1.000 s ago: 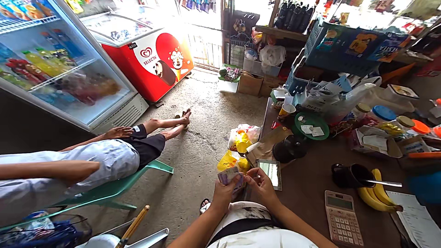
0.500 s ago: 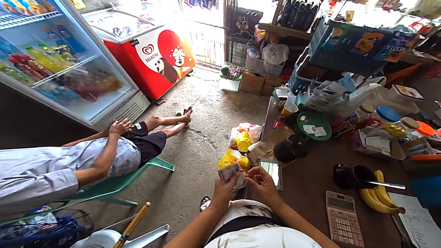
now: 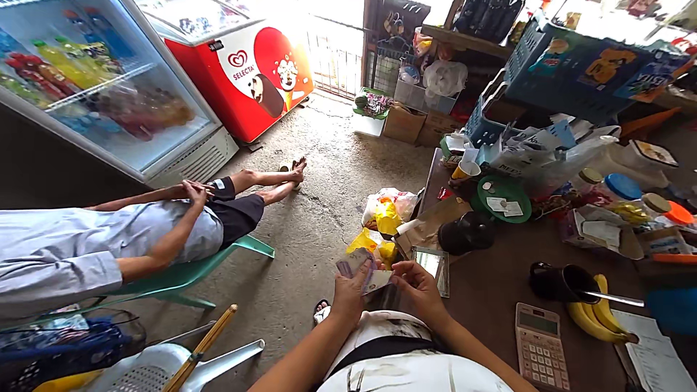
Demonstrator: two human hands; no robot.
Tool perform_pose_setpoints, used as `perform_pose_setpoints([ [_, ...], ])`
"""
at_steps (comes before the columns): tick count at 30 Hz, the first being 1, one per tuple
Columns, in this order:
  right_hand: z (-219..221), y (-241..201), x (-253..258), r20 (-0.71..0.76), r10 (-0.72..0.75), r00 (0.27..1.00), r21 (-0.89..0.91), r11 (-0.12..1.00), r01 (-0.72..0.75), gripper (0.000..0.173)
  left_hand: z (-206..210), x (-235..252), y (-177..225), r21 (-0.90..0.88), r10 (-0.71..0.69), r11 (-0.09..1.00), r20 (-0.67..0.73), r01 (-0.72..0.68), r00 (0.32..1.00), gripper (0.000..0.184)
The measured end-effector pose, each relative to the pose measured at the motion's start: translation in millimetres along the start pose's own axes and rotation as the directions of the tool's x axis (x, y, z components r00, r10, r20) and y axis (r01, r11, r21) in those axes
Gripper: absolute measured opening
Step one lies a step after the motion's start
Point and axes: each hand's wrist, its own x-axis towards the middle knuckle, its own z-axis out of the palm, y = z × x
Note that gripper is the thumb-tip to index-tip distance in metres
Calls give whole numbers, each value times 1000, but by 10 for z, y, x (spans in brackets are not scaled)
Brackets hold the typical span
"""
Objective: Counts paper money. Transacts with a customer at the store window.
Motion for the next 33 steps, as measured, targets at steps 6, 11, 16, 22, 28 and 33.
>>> perform_pose_setpoints([
  [6, 84, 2, 28, -18, 18, 1000, -38, 999, -18, 22, -124, 4, -56, 216, 139, 963, 106, -159, 985, 25],
  [11, 167, 45, 77, 1, -1, 1000, -46, 999, 1, 12, -211, 6, 11, 302, 209, 923, 125, -238, 970, 25],
  [16, 313, 25, 139, 29, 63, 998, 4, 998, -63, 10, -320, 21, 155, 114, 249, 958, 113, -261, 962, 11],
  [22, 590, 68, 283, 65, 51, 997, 100, 993, -58, 32, -526, 107, 332, 165, 224, 958, 89, -236, 971, 20],
  [28, 1008, 201, 471, 126, 48, 991, 48, 997, -54, 29, -871, 274, 626, 65, 40, 997, -82, -35, 996, 29],
  [33, 1397, 306, 683, 176, 58, 983, -25, 998, -55, 12, -1174, 368, 890, 111, 94, 990, -49, -88, 994, 27],
])
